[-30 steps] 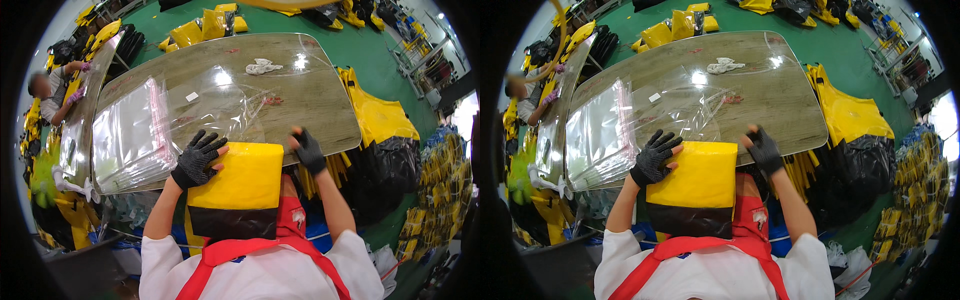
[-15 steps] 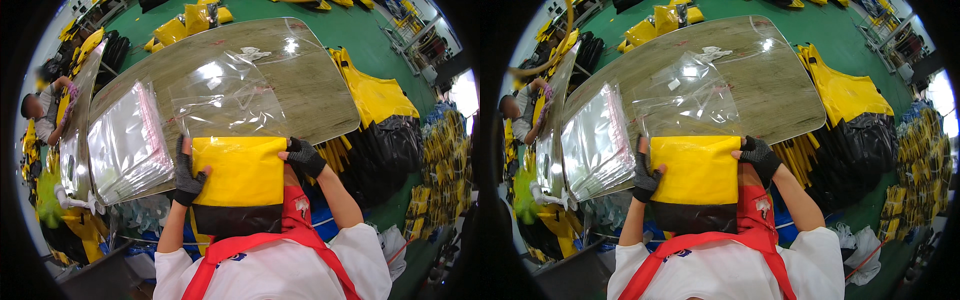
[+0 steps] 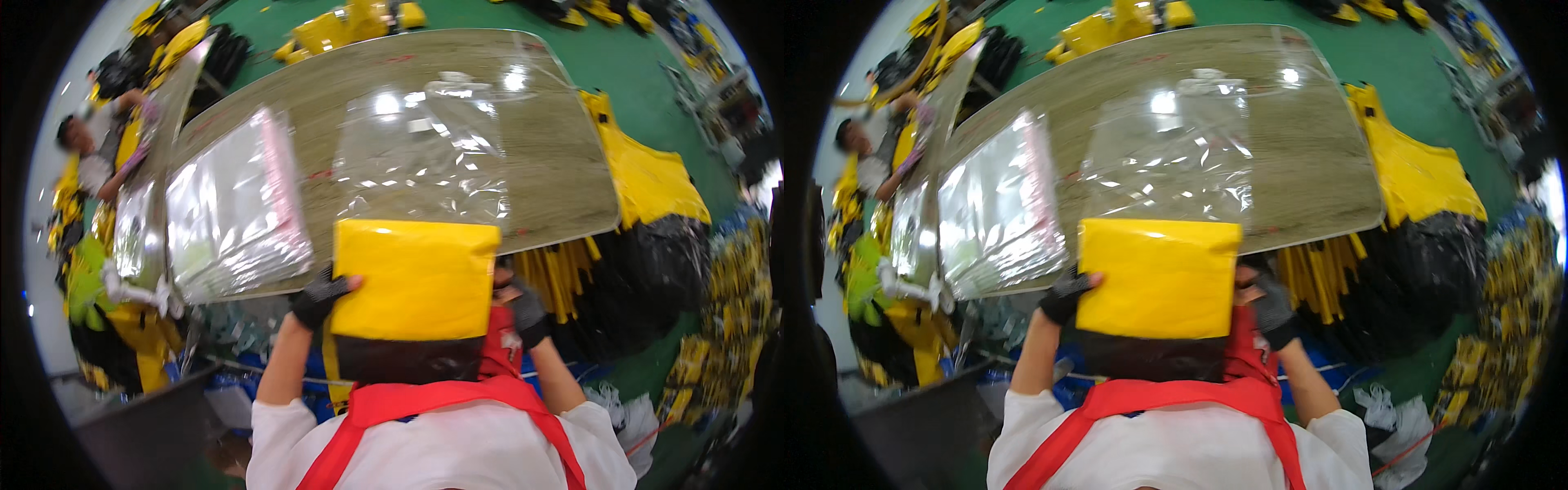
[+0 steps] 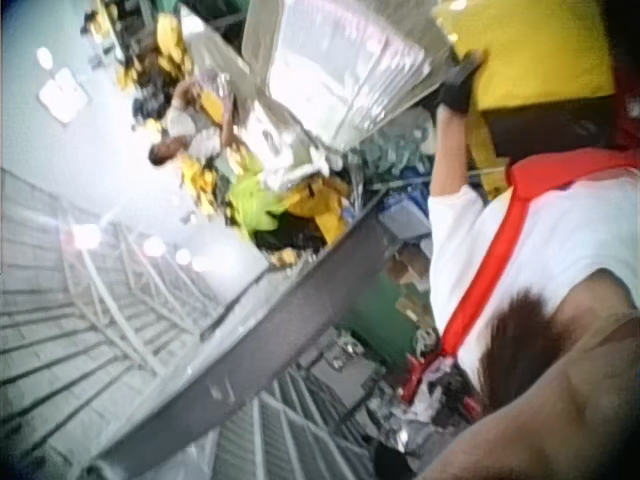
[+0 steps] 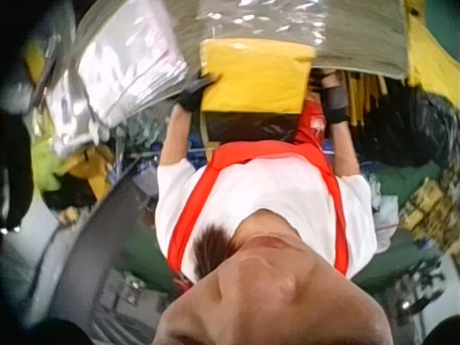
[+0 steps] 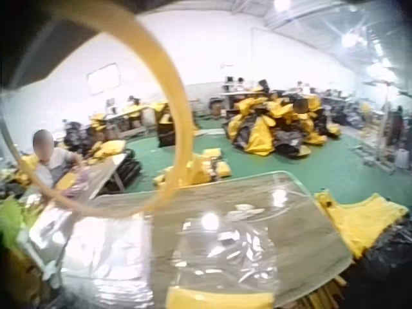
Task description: The person repeatedly folds yellow and black delivery bags, places them into clear plastic bags, and sets the packaged units aside. The process is repeated multiple times with consistent folding and bagging actions.
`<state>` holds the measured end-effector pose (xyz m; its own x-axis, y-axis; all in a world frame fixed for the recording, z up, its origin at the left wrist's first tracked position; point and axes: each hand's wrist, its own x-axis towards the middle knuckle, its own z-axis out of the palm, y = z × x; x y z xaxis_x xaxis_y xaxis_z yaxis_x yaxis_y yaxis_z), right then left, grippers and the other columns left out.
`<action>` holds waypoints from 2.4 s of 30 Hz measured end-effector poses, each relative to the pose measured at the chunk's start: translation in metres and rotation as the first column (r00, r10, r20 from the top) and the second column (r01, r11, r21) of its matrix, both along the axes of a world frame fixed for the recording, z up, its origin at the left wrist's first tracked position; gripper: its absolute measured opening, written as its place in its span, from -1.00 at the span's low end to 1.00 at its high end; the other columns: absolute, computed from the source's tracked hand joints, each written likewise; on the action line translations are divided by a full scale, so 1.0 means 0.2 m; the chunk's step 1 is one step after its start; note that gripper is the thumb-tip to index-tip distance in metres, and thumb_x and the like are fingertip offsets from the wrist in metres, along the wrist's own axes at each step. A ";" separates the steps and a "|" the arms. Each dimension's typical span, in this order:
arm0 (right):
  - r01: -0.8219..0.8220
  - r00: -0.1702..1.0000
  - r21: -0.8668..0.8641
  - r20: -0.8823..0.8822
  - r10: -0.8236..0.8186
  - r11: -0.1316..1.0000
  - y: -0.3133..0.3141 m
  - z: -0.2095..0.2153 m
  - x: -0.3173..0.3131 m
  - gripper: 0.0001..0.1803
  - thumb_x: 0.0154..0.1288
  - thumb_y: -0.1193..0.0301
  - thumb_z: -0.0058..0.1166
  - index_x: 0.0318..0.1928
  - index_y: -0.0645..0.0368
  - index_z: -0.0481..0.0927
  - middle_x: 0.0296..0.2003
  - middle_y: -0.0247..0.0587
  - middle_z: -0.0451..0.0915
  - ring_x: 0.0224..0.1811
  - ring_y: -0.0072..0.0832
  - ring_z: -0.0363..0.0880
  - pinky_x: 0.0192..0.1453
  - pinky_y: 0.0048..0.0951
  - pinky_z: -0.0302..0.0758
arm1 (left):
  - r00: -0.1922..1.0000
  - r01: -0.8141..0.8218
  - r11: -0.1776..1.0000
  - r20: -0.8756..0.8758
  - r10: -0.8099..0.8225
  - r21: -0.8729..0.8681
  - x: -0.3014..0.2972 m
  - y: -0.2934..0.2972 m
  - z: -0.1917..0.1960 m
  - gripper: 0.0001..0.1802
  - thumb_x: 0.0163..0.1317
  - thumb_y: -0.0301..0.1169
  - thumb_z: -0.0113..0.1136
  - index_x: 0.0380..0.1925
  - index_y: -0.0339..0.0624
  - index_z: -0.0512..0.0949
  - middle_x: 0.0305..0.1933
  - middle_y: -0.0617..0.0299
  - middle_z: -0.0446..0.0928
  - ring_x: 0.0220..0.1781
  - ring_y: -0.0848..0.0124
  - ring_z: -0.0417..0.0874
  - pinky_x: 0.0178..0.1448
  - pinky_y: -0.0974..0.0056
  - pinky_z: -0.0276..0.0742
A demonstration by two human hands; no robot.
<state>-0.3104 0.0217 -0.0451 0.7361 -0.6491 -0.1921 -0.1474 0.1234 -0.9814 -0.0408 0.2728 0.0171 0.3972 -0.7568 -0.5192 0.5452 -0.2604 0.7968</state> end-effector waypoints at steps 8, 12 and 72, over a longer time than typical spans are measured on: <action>-0.005 0.999 0.082 0.042 0.001 0.997 -0.02 0.35 0.28 -0.70 0.21 0.45 0.10 -0.04 0.25 0.50 -0.16 -0.22 0.57 -0.16 -0.53 0.52 -0.06 -0.46 0.46 | 0.744 -0.106 0.980 0.668 -0.035 0.169 -0.34 -0.04 -0.27 -0.44 0.15 -0.12 0.22 0.03 -0.29 0.42 -0.09 0.15 0.56 -0.10 0.37 0.55 0.03 0.29 0.42; -0.335 0.937 0.324 0.011 0.350 0.885 0.07 0.09 -0.07 -0.20 0.00 0.30 0.32 0.24 0.24 0.23 0.11 -0.22 0.40 0.17 -0.41 0.34 0.24 -0.37 0.26 | 0.927 0.133 0.991 0.350 -0.134 0.026 -0.21 0.07 -0.23 -0.35 0.22 0.02 0.06 0.12 -0.27 0.33 0.04 0.11 0.48 0.09 0.37 0.45 0.18 0.31 0.32; 0.111 0.985 0.155 0.113 -0.129 0.982 -0.03 0.18 0.05 -0.56 0.21 0.23 0.13 -0.02 0.29 0.49 -0.18 -0.23 0.59 -0.17 -0.53 0.52 -0.05 -0.47 0.44 | 0.993 0.046 0.998 0.108 -0.041 -0.035 -0.27 -0.25 -0.09 -0.49 0.09 -0.18 0.28 -0.02 -0.23 0.47 -0.09 0.21 0.55 -0.07 0.38 0.53 0.04 0.34 0.42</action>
<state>-0.2999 0.0157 -0.0087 0.6783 -0.7053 -0.2061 -0.0035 0.2774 -0.9607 -0.0947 0.2235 -0.0010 0.4151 -0.7928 -0.4462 0.4453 -0.2506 0.8596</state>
